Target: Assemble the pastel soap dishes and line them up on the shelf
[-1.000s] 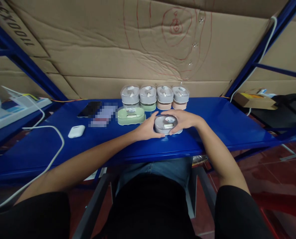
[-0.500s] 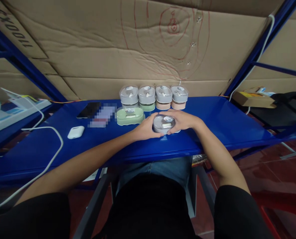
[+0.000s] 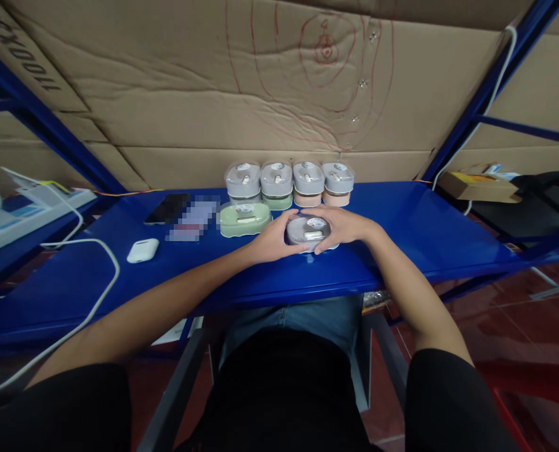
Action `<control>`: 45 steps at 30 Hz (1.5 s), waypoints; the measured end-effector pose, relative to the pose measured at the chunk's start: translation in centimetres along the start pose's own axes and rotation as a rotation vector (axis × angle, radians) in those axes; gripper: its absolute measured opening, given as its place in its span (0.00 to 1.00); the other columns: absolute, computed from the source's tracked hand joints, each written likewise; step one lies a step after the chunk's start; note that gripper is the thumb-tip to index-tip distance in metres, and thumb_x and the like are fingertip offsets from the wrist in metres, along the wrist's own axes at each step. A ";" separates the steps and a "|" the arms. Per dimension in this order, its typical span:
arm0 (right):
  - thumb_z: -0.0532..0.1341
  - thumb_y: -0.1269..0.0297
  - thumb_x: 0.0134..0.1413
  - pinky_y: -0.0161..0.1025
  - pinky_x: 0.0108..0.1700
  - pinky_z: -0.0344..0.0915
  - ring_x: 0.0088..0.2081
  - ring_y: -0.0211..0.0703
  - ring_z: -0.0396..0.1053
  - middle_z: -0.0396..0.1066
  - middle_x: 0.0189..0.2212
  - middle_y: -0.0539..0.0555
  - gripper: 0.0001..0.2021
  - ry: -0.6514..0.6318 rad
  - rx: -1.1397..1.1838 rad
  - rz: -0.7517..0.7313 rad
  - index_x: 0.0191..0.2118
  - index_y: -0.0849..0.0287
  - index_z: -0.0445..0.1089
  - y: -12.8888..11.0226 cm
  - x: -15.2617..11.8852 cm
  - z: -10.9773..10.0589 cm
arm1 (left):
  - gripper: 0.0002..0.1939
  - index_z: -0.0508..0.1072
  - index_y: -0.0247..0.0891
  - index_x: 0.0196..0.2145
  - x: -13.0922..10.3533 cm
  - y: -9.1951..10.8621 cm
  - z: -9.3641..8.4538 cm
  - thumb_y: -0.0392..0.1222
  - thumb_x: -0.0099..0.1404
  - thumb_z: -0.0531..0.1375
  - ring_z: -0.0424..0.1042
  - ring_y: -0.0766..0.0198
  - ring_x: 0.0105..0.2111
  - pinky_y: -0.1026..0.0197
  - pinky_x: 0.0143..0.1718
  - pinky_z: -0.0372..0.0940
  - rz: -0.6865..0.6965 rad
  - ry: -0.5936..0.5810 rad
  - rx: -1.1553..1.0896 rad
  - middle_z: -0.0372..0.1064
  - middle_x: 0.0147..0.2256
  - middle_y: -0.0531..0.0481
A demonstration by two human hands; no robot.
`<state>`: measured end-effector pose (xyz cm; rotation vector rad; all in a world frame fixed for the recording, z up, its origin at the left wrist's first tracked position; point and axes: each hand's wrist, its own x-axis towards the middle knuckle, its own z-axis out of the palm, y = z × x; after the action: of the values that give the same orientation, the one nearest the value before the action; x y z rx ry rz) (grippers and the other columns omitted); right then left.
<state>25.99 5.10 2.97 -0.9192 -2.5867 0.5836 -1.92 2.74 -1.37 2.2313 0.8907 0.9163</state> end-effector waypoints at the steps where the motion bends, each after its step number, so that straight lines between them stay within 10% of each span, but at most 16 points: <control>1: 0.84 0.44 0.42 0.68 0.77 0.64 0.73 0.72 0.69 0.69 0.76 0.55 0.59 0.004 0.010 0.009 0.80 0.43 0.64 0.3 -0.1 0.0 | 0.50 0.65 0.38 0.72 0.0 0.0 -0.1 0.55 0.60 0.79 0.71 0.33 0.71 0.34 0.70 0.70 -0.007 -0.002 0.006 0.70 0.71 0.30; 12: 0.85 0.41 0.38 0.74 0.74 0.66 0.70 0.74 0.73 0.75 0.71 0.59 0.59 0.235 0.049 0.031 0.77 0.47 0.68 0.0 -0.3 -0.7 | 0.54 0.65 0.38 0.74 0.2 1.2 -3.5 0.53 0.56 0.79 0.72 0.33 0.70 0.34 0.72 0.67 -0.009 0.090 0.120 0.71 0.71 0.32; 26: 0.81 0.34 0.45 0.70 0.80 0.57 0.79 0.73 0.60 0.61 0.79 0.67 0.63 0.399 0.181 -0.012 0.81 0.52 0.58 -3.2 11.4 5.7 | 0.56 0.69 0.36 0.74 -1.8 1.1 -17.2 0.63 0.53 0.76 0.74 0.35 0.67 0.39 0.69 0.67 -0.162 -0.017 0.434 0.73 0.70 0.33; 45: 0.81 0.35 0.42 0.66 0.83 0.50 0.82 0.70 0.53 0.53 0.83 0.68 0.71 0.367 0.234 -0.052 0.85 0.55 0.46 -2.9 12.8 8.4 | 0.66 0.62 0.41 0.78 -2.2 -2.4 -17.8 0.67 0.48 0.78 0.72 0.32 0.70 0.42 0.70 0.68 -0.310 -0.090 0.403 0.70 0.73 0.34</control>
<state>11.40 9.23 -0.62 -0.7939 -2.1569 0.6220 -17.43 6.86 6.95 2.3412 1.4312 0.5226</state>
